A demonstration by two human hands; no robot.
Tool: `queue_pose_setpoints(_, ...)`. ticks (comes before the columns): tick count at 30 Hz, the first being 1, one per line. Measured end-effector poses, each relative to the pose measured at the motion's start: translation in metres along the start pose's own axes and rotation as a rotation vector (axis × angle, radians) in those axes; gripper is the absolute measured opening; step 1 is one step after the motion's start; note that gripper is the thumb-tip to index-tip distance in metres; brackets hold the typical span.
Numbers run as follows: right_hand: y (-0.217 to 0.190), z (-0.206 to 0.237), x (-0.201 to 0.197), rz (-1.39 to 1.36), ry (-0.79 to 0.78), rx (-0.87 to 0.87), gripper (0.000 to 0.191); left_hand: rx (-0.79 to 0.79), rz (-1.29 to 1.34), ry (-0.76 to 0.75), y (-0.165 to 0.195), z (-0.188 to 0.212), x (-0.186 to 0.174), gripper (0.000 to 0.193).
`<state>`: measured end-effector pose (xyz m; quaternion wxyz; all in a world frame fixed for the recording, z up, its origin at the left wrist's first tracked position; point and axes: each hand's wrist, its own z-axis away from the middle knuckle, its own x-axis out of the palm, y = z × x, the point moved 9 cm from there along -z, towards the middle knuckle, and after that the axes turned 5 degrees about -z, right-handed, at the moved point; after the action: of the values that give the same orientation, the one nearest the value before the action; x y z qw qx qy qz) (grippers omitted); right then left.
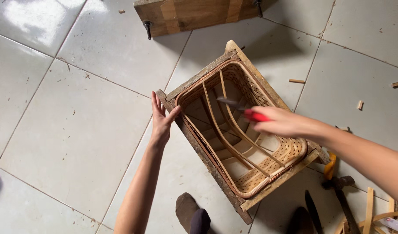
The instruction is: The person applies glue to the rim of a rectangular basket frame, then inserts and secures thin bamboo strips into the frame using a hammer and pliers. The person repeatedly adjusts and trims the strips to fit the basket's edge.
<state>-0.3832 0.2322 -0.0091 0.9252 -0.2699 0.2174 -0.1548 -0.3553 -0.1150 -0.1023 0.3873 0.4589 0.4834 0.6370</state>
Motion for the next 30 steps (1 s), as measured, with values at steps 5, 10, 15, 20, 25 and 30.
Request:
queue_pose_setpoints(5,-0.095,-0.096,0.021,0.477,-0.089,-0.039,0.018,-0.158,0.162,0.004,-0.019,0.006,-0.004,0.110)
queue_pose_setpoints(10,-0.132,-0.129,0.031,0.647,-0.114,0.049,0.027,-0.135,0.178,0.035,-0.010,0.010,0.000,0.108)
queue_pose_setpoints(15,-0.141,-0.129,0.035,0.741,-0.142,0.124,0.035,-0.141,0.153,0.058,-0.005,0.012,0.001,0.106)
queue_pose_setpoints(20,-0.151,-0.134,0.040,0.748,-0.155,0.131,0.035,-0.082,0.184,0.039,-0.003,0.011,0.003,0.106)
queue_pose_setpoints(25,-0.148,-0.132,0.044,0.691,-0.202,0.119,0.031,-0.113,0.154,0.063,-0.008,0.012,0.000,0.107)
queue_pose_setpoints(30,-0.133,-0.118,0.041,0.368,-0.209,0.164,0.035,-0.116,0.144,0.079,-0.005,0.011,-0.001,0.107)
